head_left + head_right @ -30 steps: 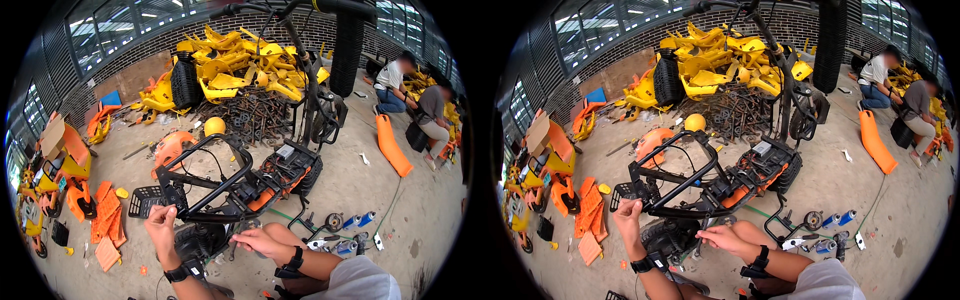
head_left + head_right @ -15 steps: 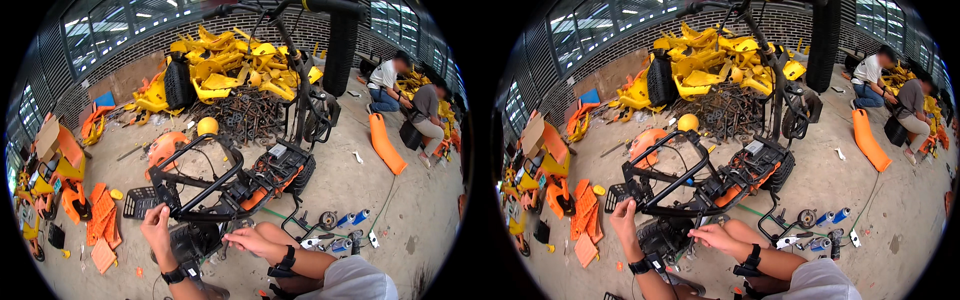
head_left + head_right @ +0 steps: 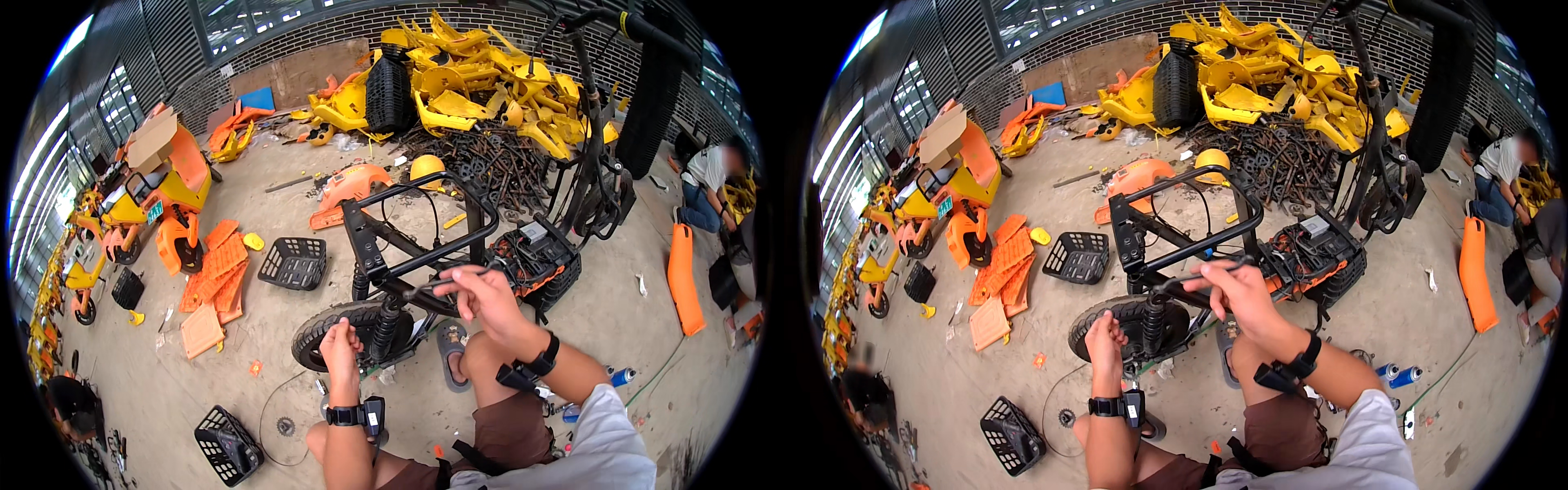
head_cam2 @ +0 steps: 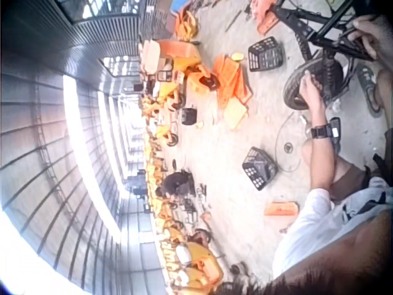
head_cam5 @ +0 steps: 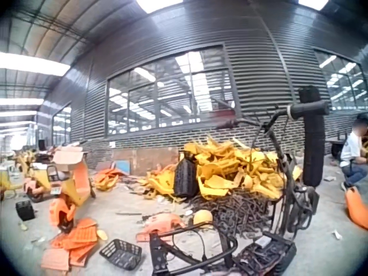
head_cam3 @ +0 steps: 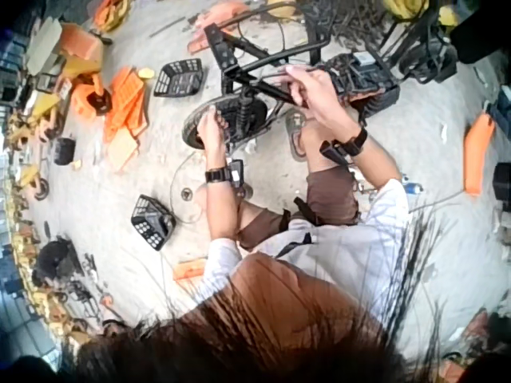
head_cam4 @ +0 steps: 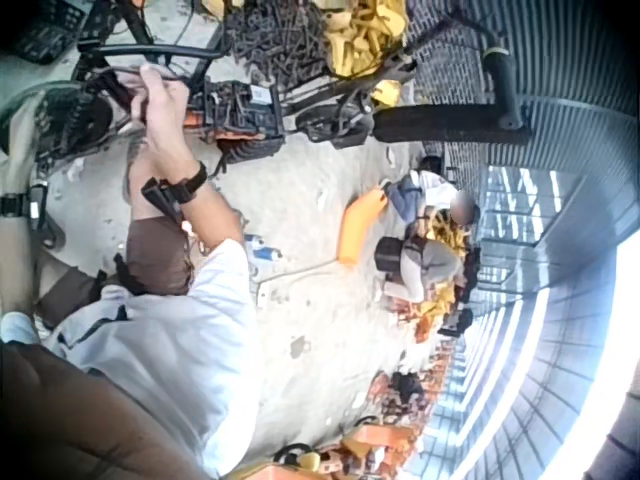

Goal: The person works on the metal frame of a scooter, installing small metal components and securing a black plastic housing using their hands.

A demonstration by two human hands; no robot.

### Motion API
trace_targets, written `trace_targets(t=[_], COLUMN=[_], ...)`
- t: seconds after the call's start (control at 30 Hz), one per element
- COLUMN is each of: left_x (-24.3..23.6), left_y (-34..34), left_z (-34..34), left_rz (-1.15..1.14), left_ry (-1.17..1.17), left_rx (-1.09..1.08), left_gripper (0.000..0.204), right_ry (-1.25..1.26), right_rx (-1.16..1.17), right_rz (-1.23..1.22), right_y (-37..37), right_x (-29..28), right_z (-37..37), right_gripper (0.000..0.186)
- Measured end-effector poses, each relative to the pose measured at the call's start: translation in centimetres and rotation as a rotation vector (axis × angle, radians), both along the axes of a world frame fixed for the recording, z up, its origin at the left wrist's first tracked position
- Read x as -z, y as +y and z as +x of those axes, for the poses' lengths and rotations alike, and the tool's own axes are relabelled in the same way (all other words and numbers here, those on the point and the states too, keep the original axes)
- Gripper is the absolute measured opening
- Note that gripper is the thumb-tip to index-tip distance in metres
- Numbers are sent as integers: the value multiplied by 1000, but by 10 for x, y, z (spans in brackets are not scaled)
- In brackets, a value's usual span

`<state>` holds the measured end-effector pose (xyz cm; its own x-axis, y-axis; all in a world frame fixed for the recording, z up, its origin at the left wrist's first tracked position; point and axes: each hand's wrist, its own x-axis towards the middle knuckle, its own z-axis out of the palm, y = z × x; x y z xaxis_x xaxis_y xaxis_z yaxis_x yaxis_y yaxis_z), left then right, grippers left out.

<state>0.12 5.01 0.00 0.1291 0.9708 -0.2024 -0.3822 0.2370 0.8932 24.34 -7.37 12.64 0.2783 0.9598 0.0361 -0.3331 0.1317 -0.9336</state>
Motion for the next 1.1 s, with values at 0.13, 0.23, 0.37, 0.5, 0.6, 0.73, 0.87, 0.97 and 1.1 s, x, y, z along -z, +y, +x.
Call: trace_targets(t=[0.13, 0.23, 0.37, 0.5, 0.6, 0.73, 0.87, 0.97, 1.1], left_x=[-9, -9, -12, -9, -12, -7, -13, -12, -9], left_y=[-4, -5, -4, -9, -8, -6, -11, -12, -11], left_z=[5, 2, 1, -5, -4, -6, -7, -9, -10], left_rz=[128, 193, 219, 194, 200, 267, 257, 258, 299], left_ry=[141, 228, 281, 306, 300, 378, 391, 406, 469], left_rx=[83, 99, 118, 109, 118, 114, 129, 131, 144], left_gripper=[31, 31, 33, 33, 31, 31, 30, 31, 31], right_ry=[-234, -307, -394, -434, -482, -490, -410, -550, -1005], right_rx=[20, -18, -41, -72, -88, -57, -5, 116, 251], right_rz=[75, 81, 116, 102, 119, 117, 192, 217, 606], right_y=[27, 47, 70, 71, 75, 75, 65, 57, 62], right_x=[-28, -33, -28, -27, -25, -18, 0, 4, -3], right_z=[-5, -9, -11, -12, -6, -9, -20, -38, -36], right_gripper=[30, 28, 24, 24, 26, 25, 25, 23, 27])
